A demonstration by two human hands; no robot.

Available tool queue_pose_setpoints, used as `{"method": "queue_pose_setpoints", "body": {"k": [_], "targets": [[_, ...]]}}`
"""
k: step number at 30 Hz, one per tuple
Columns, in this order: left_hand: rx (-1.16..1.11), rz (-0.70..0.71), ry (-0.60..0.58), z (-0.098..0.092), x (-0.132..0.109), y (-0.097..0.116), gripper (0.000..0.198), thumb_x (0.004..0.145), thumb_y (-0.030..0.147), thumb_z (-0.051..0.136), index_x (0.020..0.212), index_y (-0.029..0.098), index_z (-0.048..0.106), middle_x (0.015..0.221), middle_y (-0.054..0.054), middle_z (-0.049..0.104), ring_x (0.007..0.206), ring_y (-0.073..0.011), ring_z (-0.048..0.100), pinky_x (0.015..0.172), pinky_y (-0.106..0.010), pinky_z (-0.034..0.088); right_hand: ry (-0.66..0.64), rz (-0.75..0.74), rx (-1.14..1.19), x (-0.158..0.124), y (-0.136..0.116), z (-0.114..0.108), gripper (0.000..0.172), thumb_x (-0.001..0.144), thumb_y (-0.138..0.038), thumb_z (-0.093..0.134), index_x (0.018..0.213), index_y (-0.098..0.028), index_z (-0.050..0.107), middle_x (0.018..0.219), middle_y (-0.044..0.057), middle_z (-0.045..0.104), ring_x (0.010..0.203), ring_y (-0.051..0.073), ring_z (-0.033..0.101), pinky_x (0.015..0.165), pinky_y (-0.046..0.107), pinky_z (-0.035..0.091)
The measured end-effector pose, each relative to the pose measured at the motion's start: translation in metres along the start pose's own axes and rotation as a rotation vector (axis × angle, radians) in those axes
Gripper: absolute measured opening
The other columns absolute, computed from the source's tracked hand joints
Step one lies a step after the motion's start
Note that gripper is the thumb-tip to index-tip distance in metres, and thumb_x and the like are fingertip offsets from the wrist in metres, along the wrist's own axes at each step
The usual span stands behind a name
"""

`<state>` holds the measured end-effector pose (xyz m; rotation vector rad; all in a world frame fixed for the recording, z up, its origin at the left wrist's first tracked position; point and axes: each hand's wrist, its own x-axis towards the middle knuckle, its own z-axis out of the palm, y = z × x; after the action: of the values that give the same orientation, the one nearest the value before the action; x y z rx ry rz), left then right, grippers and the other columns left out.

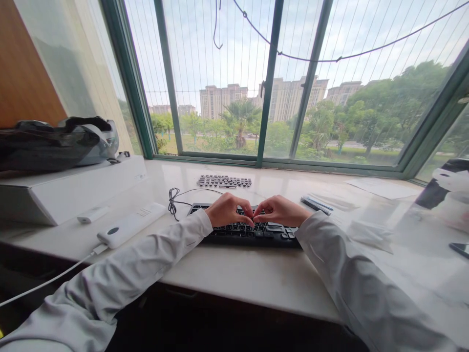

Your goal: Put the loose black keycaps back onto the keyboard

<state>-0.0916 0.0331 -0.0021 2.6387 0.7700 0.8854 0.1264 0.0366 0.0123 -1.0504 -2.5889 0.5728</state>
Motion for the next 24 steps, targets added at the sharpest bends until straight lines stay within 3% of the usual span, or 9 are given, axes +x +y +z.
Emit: {"method": "queue_pose_setpoints", "body": {"k": [3,6,12,24], "targets": [[-0.032,0.102,-0.156,-0.001,-0.001,-0.003,0.027,0.071,0.045,0.071,0.083,0.021,0.074,0.069,0.001,0.071,0.053,-0.0067,0.052,0.053,-0.019,0.036,-0.154,0.025,0.058,-0.001,0.0,0.0,0.046,0.073,-0.057,0.06,0.091,-0.017,0.075,0.057,-0.004,0.052,0.054,0.007,0.034,0.052,0.022,0.023],[-0.003,0.144,-0.223,-0.002,-0.002,-0.008,0.026,0.075,0.044,0.068,0.087,0.022,0.076,0.066,0.0,0.07,0.049,-0.0065,0.05,0.05,-0.019,0.034,-0.2,0.039,0.065,-0.001,-0.001,0.003,0.045,0.071,-0.056,0.062,0.093,-0.019,0.074,0.059,-0.004,0.053,0.053,0.007,0.034,0.051,0.022,0.023],[0.011,0.18,-0.271,-0.005,-0.005,-0.011,0.025,0.076,0.042,0.066,0.09,0.023,0.076,0.067,-0.004,0.071,0.049,-0.0069,0.052,0.049,-0.018,0.034,-0.219,0.063,0.017,0.001,-0.009,0.007,0.044,0.069,-0.056,0.064,0.094,-0.021,0.074,0.056,-0.005,0.048,0.052,0.007,0.036,0.05,0.023,0.024],[0.1,0.158,-0.257,-0.007,-0.007,-0.007,0.022,0.075,0.037,0.066,0.091,0.025,0.076,0.063,-0.004,0.071,0.045,-0.0059,0.051,0.048,-0.018,0.035,-0.21,0.07,-0.029,0.0,-0.01,0.008,0.041,0.069,-0.055,0.064,0.092,-0.023,0.074,0.055,-0.005,0.049,0.051,0.008,0.039,0.049,0.022,0.025]]}}
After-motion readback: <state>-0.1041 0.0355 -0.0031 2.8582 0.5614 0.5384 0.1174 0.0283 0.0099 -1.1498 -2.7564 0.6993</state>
